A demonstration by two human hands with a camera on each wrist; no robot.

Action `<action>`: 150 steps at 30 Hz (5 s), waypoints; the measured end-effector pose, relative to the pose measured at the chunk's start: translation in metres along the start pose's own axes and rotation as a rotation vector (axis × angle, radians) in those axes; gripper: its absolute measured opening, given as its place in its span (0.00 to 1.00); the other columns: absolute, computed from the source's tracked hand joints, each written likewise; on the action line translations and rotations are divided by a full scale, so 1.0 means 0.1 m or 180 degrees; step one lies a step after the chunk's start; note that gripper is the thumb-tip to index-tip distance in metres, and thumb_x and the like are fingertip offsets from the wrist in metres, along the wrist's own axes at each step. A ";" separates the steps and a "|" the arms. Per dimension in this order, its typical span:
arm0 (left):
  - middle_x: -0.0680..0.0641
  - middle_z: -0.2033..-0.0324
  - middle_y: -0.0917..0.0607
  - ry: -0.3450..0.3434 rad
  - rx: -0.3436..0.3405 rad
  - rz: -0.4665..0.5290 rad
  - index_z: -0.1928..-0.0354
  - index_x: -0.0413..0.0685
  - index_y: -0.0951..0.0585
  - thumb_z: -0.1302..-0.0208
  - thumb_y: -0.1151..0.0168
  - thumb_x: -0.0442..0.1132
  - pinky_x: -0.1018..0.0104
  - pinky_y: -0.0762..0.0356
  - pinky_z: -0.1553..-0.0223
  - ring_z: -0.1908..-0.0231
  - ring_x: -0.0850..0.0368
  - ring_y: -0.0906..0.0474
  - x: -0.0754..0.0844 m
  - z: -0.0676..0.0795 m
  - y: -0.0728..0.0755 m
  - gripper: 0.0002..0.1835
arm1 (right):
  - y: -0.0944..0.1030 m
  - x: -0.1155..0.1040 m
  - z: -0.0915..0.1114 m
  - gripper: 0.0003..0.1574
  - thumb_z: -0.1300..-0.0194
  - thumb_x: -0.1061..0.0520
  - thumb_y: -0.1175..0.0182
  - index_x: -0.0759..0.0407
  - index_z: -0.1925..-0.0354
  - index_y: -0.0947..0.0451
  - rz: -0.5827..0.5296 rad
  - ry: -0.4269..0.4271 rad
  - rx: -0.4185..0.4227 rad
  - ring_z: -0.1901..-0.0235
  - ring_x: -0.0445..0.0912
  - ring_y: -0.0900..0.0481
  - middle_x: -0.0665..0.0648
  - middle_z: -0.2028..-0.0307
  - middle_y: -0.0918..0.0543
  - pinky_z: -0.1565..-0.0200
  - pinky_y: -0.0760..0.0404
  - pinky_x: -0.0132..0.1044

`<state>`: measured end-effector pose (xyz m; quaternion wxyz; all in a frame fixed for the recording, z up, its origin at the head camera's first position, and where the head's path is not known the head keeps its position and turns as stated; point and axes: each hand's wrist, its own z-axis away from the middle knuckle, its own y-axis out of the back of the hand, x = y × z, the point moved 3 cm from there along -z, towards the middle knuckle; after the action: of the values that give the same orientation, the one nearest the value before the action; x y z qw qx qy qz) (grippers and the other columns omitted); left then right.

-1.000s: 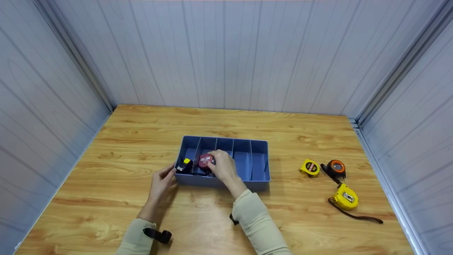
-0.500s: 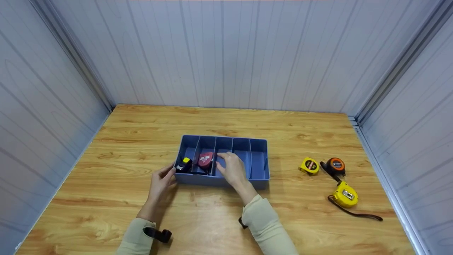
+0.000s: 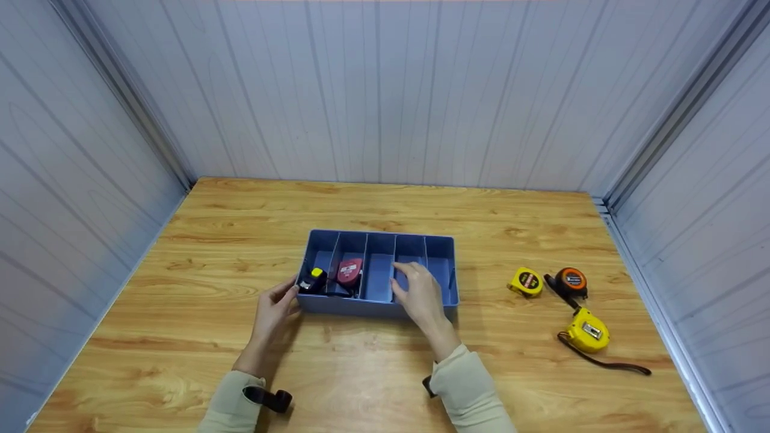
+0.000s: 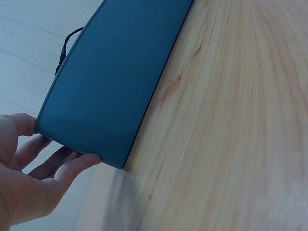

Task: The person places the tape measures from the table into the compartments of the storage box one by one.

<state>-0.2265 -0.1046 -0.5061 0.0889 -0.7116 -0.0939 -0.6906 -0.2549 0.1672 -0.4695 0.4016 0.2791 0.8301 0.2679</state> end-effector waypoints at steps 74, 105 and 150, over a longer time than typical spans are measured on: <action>0.41 0.65 0.19 0.0164 -0.0042 -0.0130 0.50 0.38 0.24 0.41 0.45 0.33 0.71 0.32 0.82 0.77 0.59 0.29 -0.30 -0.13 0.03 0.16 | 1.00 1.72 0.51 0.52 0.48 0.49 0.37 0.69 0.35 0.51 0.0247 -0.2591 0.0098 0.41 0.67 0.52 0.75 0.39 0.50 0.43 0.49 0.57; 0.34 0.61 0.21 0.0087 -0.0145 -0.0047 0.50 0.32 0.26 0.41 0.47 0.29 0.69 0.30 0.79 0.67 0.46 0.28 0.00 -0.01 0.00 0.16 | 0.93 2.03 0.55 0.57 0.49 0.45 0.37 0.69 0.34 0.56 0.0196 -0.2978 -0.0183 0.40 0.68 0.57 0.77 0.38 0.54 0.43 0.51 0.57; 0.39 0.62 0.19 -0.0040 -0.0031 -0.0261 0.51 0.37 0.23 0.41 0.45 0.32 0.71 0.31 0.81 0.71 0.55 0.26 -0.29 -0.12 0.01 0.16 | 0.97 2.15 0.69 0.47 0.49 0.48 0.36 0.68 0.38 0.42 0.0060 -0.3302 0.0088 0.45 0.61 0.39 0.71 0.43 0.36 0.47 0.37 0.50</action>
<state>-0.2381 -0.1090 -0.5346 0.0565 -0.7119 -0.1201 -0.6897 -0.2864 0.3963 -0.5529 0.7542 0.3879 0.5227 0.0869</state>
